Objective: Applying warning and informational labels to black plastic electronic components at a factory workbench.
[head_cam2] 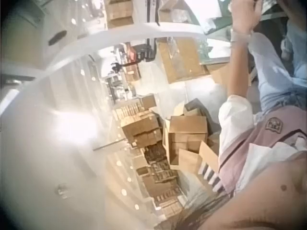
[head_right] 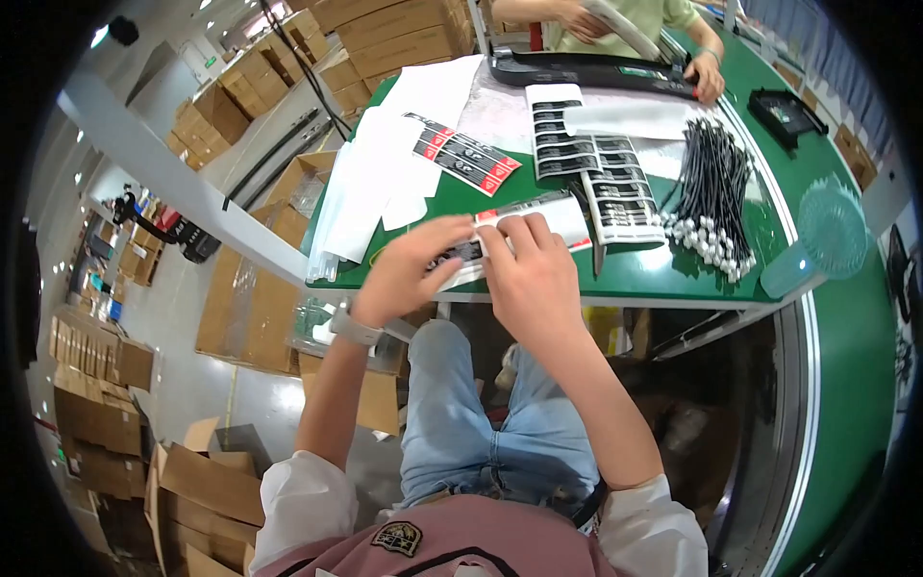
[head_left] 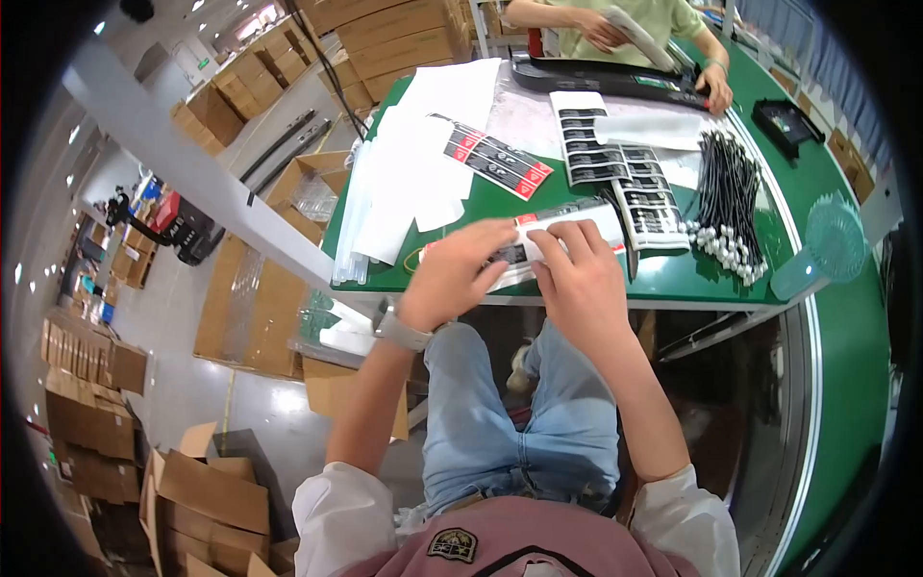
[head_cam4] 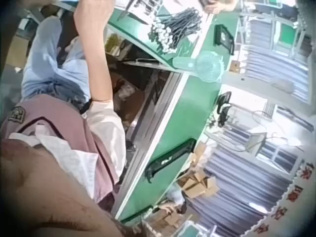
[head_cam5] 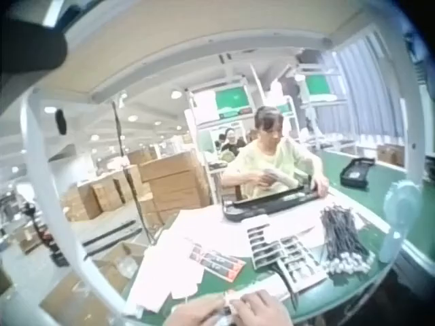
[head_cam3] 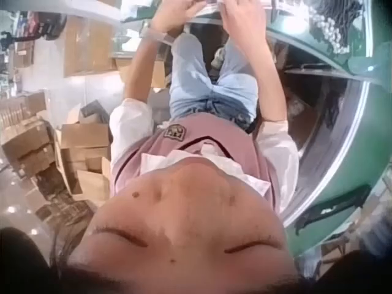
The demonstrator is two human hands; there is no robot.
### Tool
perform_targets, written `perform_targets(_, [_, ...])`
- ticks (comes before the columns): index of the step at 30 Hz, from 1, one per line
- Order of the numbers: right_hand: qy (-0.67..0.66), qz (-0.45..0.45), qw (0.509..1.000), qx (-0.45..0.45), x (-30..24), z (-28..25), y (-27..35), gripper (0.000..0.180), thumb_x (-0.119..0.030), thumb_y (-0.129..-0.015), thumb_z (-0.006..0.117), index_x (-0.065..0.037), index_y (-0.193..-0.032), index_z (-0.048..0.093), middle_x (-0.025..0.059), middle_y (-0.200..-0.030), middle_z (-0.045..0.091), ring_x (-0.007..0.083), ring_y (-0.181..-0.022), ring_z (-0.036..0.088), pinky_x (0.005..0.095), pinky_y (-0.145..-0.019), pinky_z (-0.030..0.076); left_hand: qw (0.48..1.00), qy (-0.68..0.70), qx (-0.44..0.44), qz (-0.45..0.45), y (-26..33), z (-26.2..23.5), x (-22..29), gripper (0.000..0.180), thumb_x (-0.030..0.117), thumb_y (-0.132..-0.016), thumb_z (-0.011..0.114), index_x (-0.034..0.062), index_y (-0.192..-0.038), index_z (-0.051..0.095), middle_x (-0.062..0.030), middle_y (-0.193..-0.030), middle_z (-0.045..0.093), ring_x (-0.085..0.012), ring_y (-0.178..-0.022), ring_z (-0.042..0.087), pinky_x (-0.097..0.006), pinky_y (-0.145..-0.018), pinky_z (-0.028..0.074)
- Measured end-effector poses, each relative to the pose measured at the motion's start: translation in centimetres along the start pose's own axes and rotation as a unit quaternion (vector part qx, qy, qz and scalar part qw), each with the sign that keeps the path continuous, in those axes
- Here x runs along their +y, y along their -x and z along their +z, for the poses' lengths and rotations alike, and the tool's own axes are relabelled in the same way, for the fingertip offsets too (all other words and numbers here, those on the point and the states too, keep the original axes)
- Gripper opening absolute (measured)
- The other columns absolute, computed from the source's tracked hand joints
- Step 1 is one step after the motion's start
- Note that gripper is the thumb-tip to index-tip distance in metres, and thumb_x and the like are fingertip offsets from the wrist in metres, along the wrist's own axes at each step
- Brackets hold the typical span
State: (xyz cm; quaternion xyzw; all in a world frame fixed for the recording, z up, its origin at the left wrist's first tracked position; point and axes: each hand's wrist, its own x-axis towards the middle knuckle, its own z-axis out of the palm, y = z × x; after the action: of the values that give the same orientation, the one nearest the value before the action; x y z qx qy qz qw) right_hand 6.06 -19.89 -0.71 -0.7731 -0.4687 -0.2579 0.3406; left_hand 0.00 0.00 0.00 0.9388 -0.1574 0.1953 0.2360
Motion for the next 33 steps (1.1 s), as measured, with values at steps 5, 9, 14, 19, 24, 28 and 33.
perform_targets(5, [0.034, 0.035, 0.996, -0.078, 0.5, 2.1, -0.8, 0.023, -0.010, -0.074, 0.071, -0.005, -0.094, 0.059, 0.0106, -0.096, 0.056, 0.0315, -0.094, 0.056, 0.0424, -0.072, 0.048, 0.995, 0.054, 0.081, -0.015, 1.5, 2.6, -0.5, 0.034, 0.007, -0.082, 0.069, 0.0023, -0.116, 0.067, -0.0149, -0.122, 0.065, -0.0319, -0.120, 0.058, -0.041, -0.102, 0.044])
perform_targets(9, [-0.041, 0.095, 0.987, -0.127, 0.5, 1.1, -2.3, 0.024, -0.006, -0.071, 0.073, -0.006, -0.091, 0.060, 0.0094, -0.093, 0.056, 0.0317, -0.092, 0.055, 0.0424, -0.074, 0.049, 0.992, 0.072, 0.106, -0.009, 1.2, 2.6, -0.6, 0.032, 0.008, -0.081, 0.069, 0.0023, -0.112, 0.068, -0.0129, -0.121, 0.066, -0.0294, -0.119, 0.058, -0.041, -0.101, 0.045])
perform_targets(14, [-0.079, 0.166, 0.966, -0.183, -0.7, 1.7, -3.5, 0.019, -0.002, -0.069, 0.074, -0.004, -0.082, 0.060, 0.0088, -0.088, 0.056, 0.0306, -0.085, 0.056, 0.0396, -0.072, 0.048, 0.992, 0.089, 0.085, -0.027, 2.6, 1.6, -0.9, 0.034, 0.010, -0.083, 0.069, 0.0017, -0.116, 0.064, -0.0137, -0.127, 0.063, -0.0305, -0.121, 0.056, -0.041, -0.101, 0.043])
perform_targets(19, [0.009, 0.082, 0.989, -0.121, -2.3, 0.8, -2.1, 0.019, -0.004, -0.068, 0.074, -0.005, -0.077, 0.058, 0.0074, -0.084, 0.055, 0.0278, -0.081, 0.057, 0.0410, -0.073, 0.046, 0.990, 0.139, -0.014, -0.037, 1.5, 0.6, -1.0, 0.047, 0.034, -0.098, 0.055, 0.0019, -0.131, 0.057, -0.0175, -0.138, 0.055, -0.0334, -0.134, 0.046, -0.045, -0.110, 0.033])
perform_targets(24, [-0.110, 0.010, 0.980, -0.165, -6.2, -5.9, 1.5, 0.010, -0.010, -0.080, 0.069, -0.011, -0.080, 0.059, 0.0034, -0.085, 0.053, 0.0238, -0.088, 0.056, 0.0471, -0.094, 0.039, 0.912, 0.393, -0.105, -0.057, 1.8, 0.1, -4.6, 0.066, 0.048, -0.106, 0.018, 0.0009, -0.148, 0.039, -0.0172, -0.151, 0.042, -0.0320, -0.145, 0.032, -0.044, -0.119, 0.014])
perform_targets(28, [0.051, 0.345, 0.933, 0.087, -2.3, -16.4, 9.0, 0.007, -0.003, -0.084, 0.064, -0.005, -0.087, 0.058, 0.0090, -0.089, 0.056, 0.0262, -0.089, 0.056, 0.0341, -0.079, 0.045, 0.969, 0.226, -0.093, -0.048, 1.0, -2.0, -4.5, 0.091, 0.070, -0.097, 0.011, -0.0021, -0.130, 0.057, -0.0230, -0.142, 0.051, -0.0363, -0.133, 0.045, -0.042, -0.112, 0.030])
perform_targets(33, [0.625, 0.508, 0.581, 0.117, -1.5, -37.0, 29.7, 0.084, -0.023, -0.082, 0.073, -0.017, -0.153, 0.027, 0.0169, -0.135, 0.049, 0.0352, -0.119, 0.055, 0.0440, -0.094, 0.047, 0.995, 0.057, 0.074, 0.038, 0.9, -2.4, -0.6, 0.048, 0.038, -0.104, 0.043, -0.0043, -0.119, 0.059, -0.0241, -0.142, 0.050, -0.0362, -0.138, 0.041, -0.043, -0.114, 0.027])
